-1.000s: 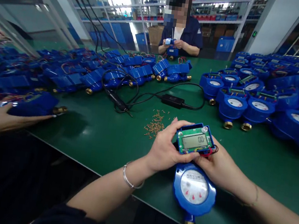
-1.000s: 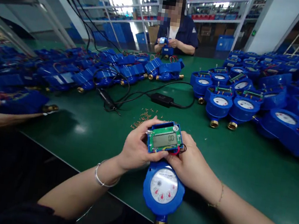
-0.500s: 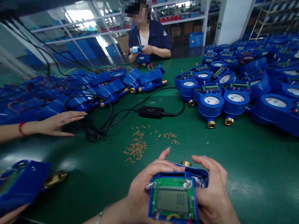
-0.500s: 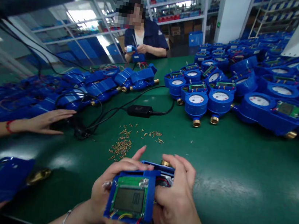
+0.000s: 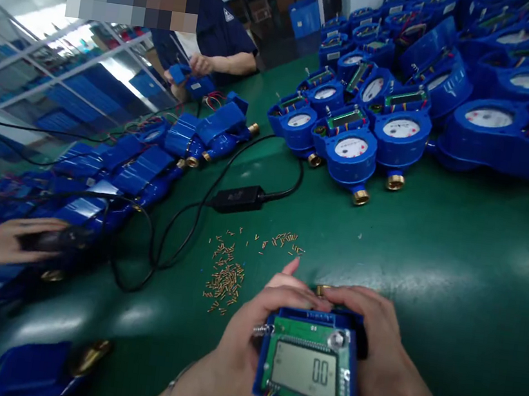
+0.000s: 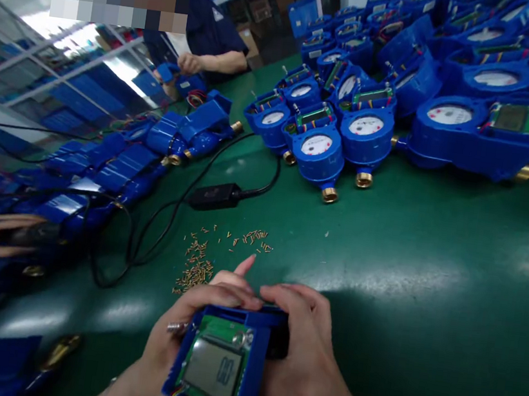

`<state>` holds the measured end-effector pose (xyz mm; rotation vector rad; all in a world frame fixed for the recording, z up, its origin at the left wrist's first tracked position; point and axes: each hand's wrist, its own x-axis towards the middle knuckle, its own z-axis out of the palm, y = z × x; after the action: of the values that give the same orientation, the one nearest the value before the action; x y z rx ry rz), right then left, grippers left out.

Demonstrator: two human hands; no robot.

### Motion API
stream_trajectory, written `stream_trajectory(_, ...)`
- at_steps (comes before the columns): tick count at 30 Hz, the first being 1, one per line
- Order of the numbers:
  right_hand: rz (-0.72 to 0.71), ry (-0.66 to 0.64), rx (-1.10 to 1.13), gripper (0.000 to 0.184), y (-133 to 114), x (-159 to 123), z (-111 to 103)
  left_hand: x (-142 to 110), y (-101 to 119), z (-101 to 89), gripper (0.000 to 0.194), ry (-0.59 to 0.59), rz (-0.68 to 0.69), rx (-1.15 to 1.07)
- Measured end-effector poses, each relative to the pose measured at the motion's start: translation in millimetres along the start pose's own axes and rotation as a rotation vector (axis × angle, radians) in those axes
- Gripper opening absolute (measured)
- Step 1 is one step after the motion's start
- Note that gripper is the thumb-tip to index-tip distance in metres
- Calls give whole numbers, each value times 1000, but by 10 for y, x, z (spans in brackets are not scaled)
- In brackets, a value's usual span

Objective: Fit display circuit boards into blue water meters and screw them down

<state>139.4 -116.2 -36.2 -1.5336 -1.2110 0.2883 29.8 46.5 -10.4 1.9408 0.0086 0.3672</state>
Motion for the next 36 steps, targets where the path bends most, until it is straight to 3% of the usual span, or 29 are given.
stream_trajectory(4,19,-13,135,5,3,1,15,-12,35,28,71,22,-76,-1)
stream_trajectory(10,118,-95,266,27,-20,6,-46,-3,93,9,71,-30,-114,78)
stream_trajectory(14,189,-251,206,53,-55,103,-169,18,86,13,75,-48,-132,71)
stream_trajectory(18,187,-307,124,59,-45,131,-233,38,153,66,72,12,-220,0)
stream_trajectory(22,-26,-238,3,47,90,57,-201,-8,290,163,66,93,-280,46)
stream_trajectory(25,-177,-278,63,37,286,53,-142,-95,314,216,75,124,-418,55)
stream_trajectory(30,-143,-445,108,42,583,75,-93,-260,306,300,83,235,-570,128)
stream_trajectory(33,-126,-513,80,42,673,84,-101,-317,307,347,82,280,-539,109)
stream_trajectory(36,-117,-545,44,31,605,125,-143,-333,306,374,80,306,-477,119)
